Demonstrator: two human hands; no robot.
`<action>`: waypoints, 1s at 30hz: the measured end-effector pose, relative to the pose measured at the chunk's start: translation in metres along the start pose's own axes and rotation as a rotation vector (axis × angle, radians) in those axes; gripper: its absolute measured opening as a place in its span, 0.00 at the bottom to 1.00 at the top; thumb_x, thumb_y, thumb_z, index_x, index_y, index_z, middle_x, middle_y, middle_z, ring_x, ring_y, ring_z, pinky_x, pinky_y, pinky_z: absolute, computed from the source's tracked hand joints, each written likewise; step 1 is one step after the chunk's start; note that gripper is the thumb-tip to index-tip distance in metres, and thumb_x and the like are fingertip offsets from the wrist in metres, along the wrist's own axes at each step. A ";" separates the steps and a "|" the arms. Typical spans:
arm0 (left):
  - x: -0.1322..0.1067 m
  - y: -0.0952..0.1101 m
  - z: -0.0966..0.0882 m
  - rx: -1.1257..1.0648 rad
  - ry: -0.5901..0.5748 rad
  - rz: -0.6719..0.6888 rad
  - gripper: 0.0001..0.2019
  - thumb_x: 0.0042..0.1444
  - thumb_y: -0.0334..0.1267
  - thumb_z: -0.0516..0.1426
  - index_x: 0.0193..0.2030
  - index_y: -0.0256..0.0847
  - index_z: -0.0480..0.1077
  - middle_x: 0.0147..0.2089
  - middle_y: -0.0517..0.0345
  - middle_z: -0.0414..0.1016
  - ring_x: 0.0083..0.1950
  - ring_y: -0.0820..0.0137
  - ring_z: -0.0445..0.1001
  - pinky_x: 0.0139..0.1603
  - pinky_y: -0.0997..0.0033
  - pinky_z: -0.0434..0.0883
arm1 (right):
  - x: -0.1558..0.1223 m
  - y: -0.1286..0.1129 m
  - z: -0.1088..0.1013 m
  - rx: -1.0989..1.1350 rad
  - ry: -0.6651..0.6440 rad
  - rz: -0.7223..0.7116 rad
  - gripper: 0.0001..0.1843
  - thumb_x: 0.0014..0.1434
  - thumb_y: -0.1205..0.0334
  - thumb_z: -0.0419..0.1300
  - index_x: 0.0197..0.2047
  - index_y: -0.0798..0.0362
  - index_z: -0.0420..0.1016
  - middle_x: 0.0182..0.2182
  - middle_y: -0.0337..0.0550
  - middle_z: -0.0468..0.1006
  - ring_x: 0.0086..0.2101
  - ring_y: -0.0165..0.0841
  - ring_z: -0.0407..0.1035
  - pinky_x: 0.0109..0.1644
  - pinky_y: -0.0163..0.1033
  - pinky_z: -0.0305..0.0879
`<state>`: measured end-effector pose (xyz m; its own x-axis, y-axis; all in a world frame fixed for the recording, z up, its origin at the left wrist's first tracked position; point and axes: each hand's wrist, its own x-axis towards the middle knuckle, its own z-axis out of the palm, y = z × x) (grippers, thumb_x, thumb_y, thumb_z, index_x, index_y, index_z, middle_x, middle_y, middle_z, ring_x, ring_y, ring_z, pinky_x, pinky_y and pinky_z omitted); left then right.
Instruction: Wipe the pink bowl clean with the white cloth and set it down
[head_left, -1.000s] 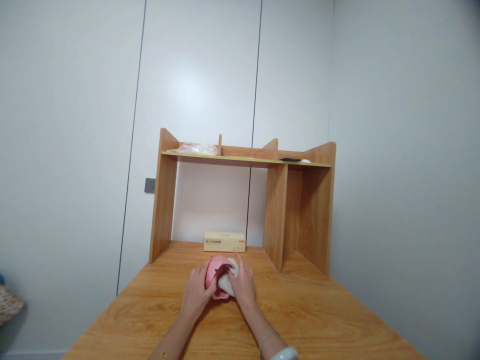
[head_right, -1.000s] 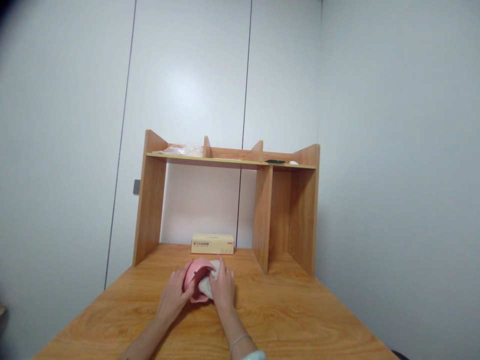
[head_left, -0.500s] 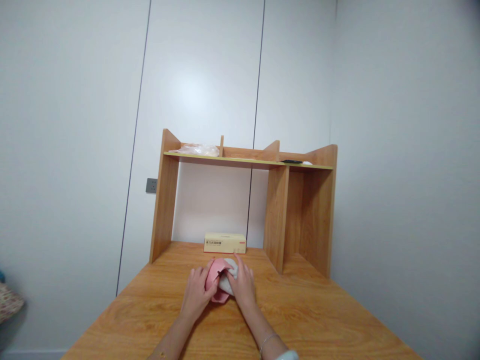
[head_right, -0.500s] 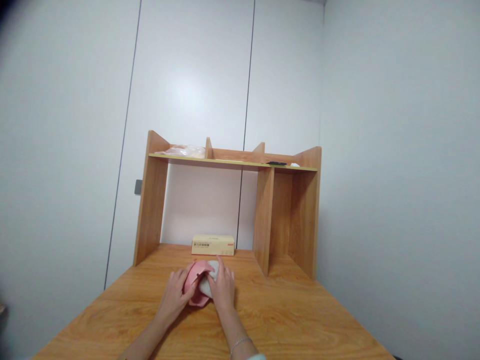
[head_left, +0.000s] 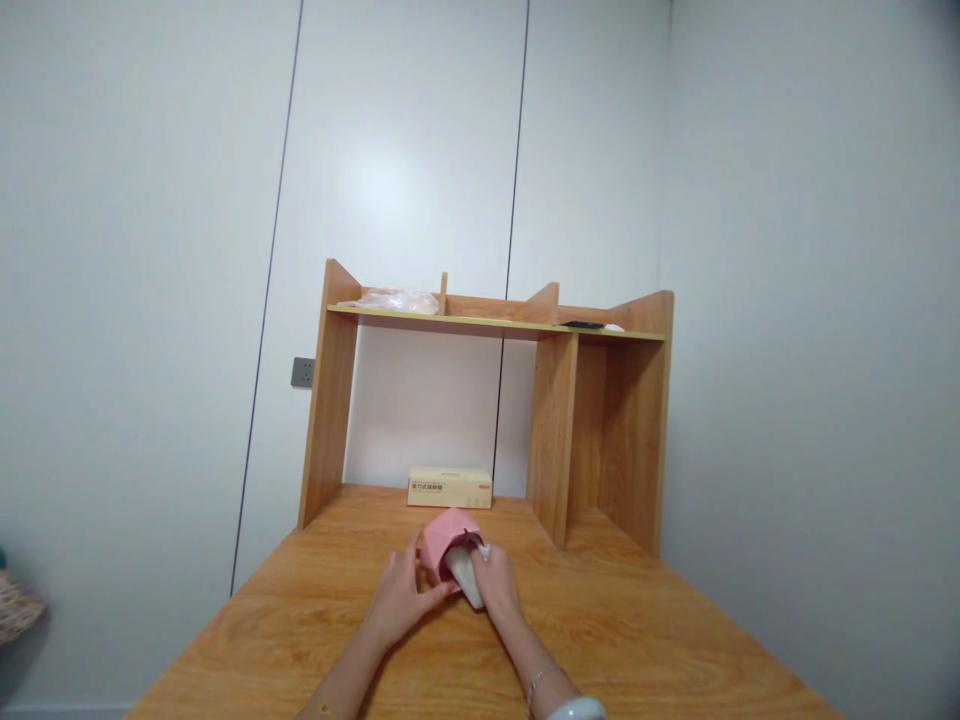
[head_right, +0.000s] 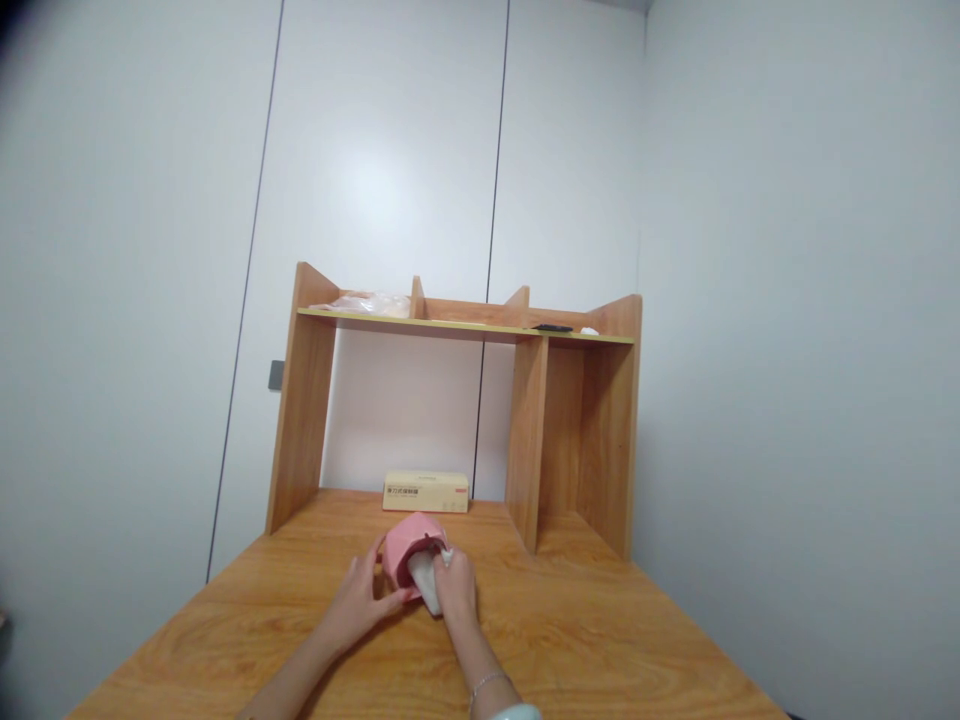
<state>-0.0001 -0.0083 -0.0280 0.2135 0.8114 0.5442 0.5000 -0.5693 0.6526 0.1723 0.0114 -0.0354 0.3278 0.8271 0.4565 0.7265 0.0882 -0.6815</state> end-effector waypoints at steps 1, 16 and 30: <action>0.000 0.001 0.000 -0.013 -0.041 -0.002 0.38 0.43 0.55 0.57 0.58 0.35 0.57 0.48 0.46 0.69 0.48 0.59 0.65 0.50 0.61 0.61 | 0.000 0.000 0.000 0.029 -0.009 -0.007 0.16 0.56 0.62 0.47 0.32 0.58 0.75 0.29 0.51 0.78 0.30 0.34 0.72 0.30 0.33 0.59; 0.005 -0.009 0.001 0.067 0.117 -0.011 0.30 0.47 0.49 0.53 0.55 0.33 0.62 0.43 0.46 0.72 0.45 0.59 0.67 0.48 0.60 0.63 | -0.005 -0.014 -0.005 -0.002 0.210 -0.247 0.19 0.55 0.59 0.51 0.49 0.55 0.69 0.43 0.49 0.75 0.43 0.39 0.68 0.47 0.40 0.59; 0.002 -0.002 -0.002 0.083 0.033 0.098 0.35 0.48 0.52 0.55 0.61 0.39 0.54 0.54 0.47 0.66 0.49 0.59 0.65 0.53 0.58 0.60 | -0.005 -0.008 -0.006 -0.230 -0.042 0.022 0.16 0.56 0.62 0.47 0.39 0.53 0.74 0.35 0.52 0.78 0.38 0.39 0.71 0.38 0.37 0.58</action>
<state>-0.0026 -0.0064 -0.0270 0.2377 0.7471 0.6208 0.5463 -0.6313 0.5505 0.1677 0.0032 -0.0289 0.3233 0.8505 0.4149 0.8396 -0.0555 -0.5404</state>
